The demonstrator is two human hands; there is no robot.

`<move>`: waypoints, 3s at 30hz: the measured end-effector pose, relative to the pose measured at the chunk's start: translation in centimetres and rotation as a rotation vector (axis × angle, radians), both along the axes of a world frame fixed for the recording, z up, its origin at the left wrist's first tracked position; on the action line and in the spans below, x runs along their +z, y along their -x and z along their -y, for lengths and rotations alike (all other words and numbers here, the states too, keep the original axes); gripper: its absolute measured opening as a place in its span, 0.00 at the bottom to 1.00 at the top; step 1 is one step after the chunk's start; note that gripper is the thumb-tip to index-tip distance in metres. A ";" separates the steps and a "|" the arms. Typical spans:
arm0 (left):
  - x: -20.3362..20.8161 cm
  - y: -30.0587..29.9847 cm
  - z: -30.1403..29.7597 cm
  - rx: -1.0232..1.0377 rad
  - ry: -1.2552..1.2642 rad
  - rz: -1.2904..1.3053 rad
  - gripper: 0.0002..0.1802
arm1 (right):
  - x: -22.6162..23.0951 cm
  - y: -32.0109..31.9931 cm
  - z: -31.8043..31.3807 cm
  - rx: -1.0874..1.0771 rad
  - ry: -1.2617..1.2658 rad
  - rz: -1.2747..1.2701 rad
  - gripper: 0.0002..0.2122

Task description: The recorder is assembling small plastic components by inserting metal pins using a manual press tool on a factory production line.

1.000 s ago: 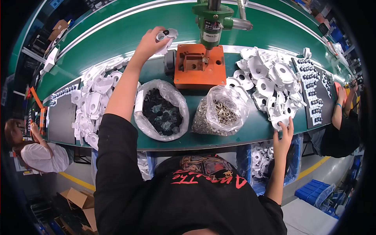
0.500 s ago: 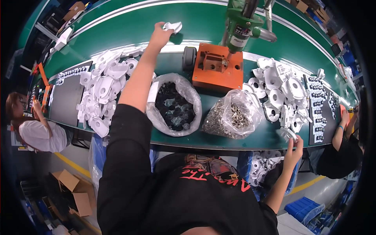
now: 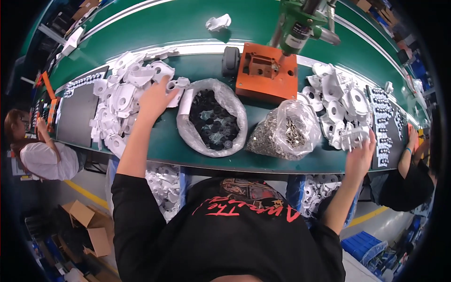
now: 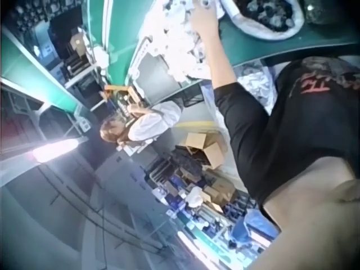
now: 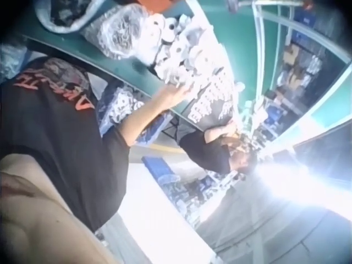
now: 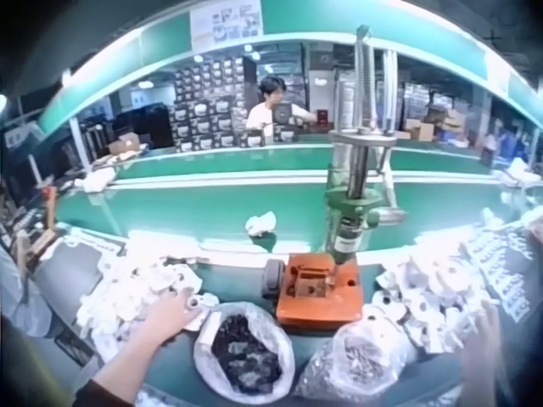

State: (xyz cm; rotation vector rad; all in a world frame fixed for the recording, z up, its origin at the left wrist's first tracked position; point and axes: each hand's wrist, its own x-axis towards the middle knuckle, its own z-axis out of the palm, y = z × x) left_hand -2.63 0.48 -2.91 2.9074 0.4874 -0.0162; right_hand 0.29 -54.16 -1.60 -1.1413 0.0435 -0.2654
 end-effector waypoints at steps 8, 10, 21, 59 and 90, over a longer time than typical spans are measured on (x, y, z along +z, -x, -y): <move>4.0 0.7 2.4 -0.101 0.839 0.353 0.15 | 2.9 -1.9 -9.1 0.610 -0.803 -0.077 0.16; 4.8 2.6 6.2 -0.268 1.234 0.450 0.17 | 4.5 -1.9 -12.4 0.729 -0.684 -0.051 0.17; 5.4 3.4 18.9 -0.610 1.527 0.346 0.19 | 6.2 1.1 -21.8 0.487 -0.088 0.076 0.19; 4.3 -0.8 15.3 -0.579 0.652 0.658 0.13 | 4.5 0.0 -14.2 0.449 0.946 0.259 0.06; 3.0 -5.9 11.7 -0.662 0.481 0.493 0.15 | 2.8 1.5 -15.0 0.422 1.316 0.437 0.06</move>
